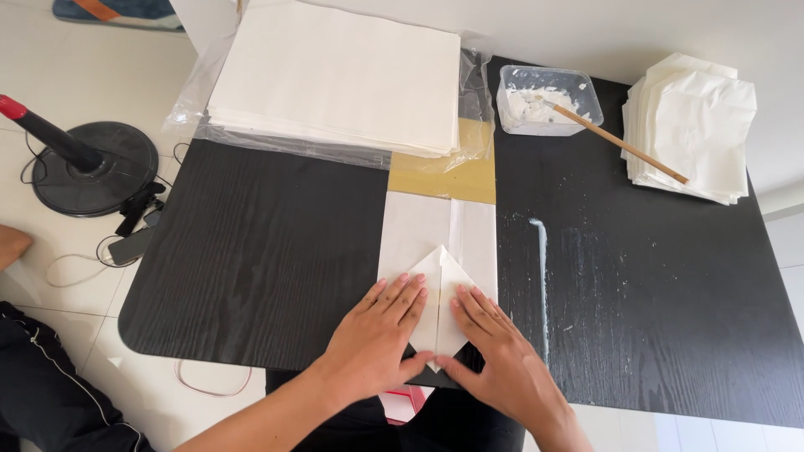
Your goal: Manually folding and gluing the bottom of a paper bag on a work surface.
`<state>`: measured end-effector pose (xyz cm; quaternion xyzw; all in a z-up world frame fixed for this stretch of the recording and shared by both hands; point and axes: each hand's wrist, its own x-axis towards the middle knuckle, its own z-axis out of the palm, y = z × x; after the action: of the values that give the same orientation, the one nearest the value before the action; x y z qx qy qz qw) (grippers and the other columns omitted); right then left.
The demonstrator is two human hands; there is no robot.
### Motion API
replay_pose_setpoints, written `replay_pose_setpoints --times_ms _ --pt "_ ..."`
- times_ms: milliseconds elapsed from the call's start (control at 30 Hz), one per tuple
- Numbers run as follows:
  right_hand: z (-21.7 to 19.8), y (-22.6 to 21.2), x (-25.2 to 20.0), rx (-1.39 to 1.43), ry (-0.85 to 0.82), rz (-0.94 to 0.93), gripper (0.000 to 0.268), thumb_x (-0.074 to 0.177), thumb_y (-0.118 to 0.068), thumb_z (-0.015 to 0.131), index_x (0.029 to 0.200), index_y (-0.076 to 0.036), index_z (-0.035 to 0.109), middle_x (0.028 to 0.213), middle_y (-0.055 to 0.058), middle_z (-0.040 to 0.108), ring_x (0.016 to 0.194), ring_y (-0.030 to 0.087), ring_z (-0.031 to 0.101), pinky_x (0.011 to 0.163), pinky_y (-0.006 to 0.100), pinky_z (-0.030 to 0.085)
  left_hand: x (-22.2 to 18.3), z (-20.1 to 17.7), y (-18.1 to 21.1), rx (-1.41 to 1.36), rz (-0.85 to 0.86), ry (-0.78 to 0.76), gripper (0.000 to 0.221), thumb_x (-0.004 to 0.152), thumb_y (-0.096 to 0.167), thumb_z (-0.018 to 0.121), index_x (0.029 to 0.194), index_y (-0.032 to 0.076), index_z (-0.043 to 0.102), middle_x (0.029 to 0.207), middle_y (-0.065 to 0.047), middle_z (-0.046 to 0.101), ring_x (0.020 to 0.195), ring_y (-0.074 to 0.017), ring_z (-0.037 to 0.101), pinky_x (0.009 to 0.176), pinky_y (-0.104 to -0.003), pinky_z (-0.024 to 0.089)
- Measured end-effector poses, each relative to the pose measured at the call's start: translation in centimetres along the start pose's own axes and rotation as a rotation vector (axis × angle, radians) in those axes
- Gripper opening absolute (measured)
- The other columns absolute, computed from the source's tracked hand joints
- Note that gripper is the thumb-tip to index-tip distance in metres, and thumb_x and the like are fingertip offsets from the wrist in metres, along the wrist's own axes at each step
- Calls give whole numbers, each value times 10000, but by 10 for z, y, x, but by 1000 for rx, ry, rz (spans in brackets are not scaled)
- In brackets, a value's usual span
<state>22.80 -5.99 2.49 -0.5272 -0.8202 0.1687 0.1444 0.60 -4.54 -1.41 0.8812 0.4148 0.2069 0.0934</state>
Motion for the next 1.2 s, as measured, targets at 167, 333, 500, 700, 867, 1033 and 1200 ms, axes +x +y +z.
replay_pose_setpoints --times_ms 167,333,500,700,867,1033,1200 --pt "0 5 2 73 -65 56 1003 649 -507 956 1434 -28 559 1594 110 472 1532 245 324 1209 410 278 3 -4 -1 -55 11 -57 878 877 516 620 1428 -144 444 1572 -305 374 1517 -378 270 1221 -480 150" --pt "13 7 -16 32 -98 -30 1276 567 -603 1018 1527 -8 423 1661 139 355 1564 257 242 1241 416 202 -11 -8 1 -69 67 -138 1101 837 702 647 1481 -142 355 1605 -335 274 1543 -425 154 1226 -524 67" --pt "37 6 -51 109 96 -73 803 676 -294 951 1388 -101 635 1535 93 554 1503 308 381 1226 485 317 -32 -16 15 -32 147 -12 661 932 450 661 1348 -55 567 1497 -288 475 1426 -452 398 1167 -556 254" --pt "49 -15 -65 51 302 -110 269 778 -113 807 1040 -53 795 1248 47 756 1328 290 603 1150 458 442 -48 -7 24 -40 133 69 333 914 217 692 1190 31 688 1383 -189 618 1360 -401 501 1156 -575 297" --pt "51 -20 -70 -2 384 -155 228 762 -62 793 989 -84 805 1161 20 789 1244 254 669 1091 414 489 -56 -8 33 -17 103 106 249 925 206 688 1130 65 674 1348 -148 654 1334 -367 542 1147 -551 316" --pt "40 -30 -65 8 444 -144 178 742 -17 773 903 -91 791 954 -29 821 1034 165 749 912 335 546 -59 -14 40 -64 18 117 69 896 141 680 951 119 644 1254 -14 729 1330 -219 569 1043 -503 318" --pt "39 -34 -55 45 476 -79 150 777 -27 780 925 -53 783 919 13 785 899 174 718 821 301 558 -44 -18 36 -172 -55 228 42 882 118 741 855 108 711 1036 35 642 852 -129 598 875 -363 353"
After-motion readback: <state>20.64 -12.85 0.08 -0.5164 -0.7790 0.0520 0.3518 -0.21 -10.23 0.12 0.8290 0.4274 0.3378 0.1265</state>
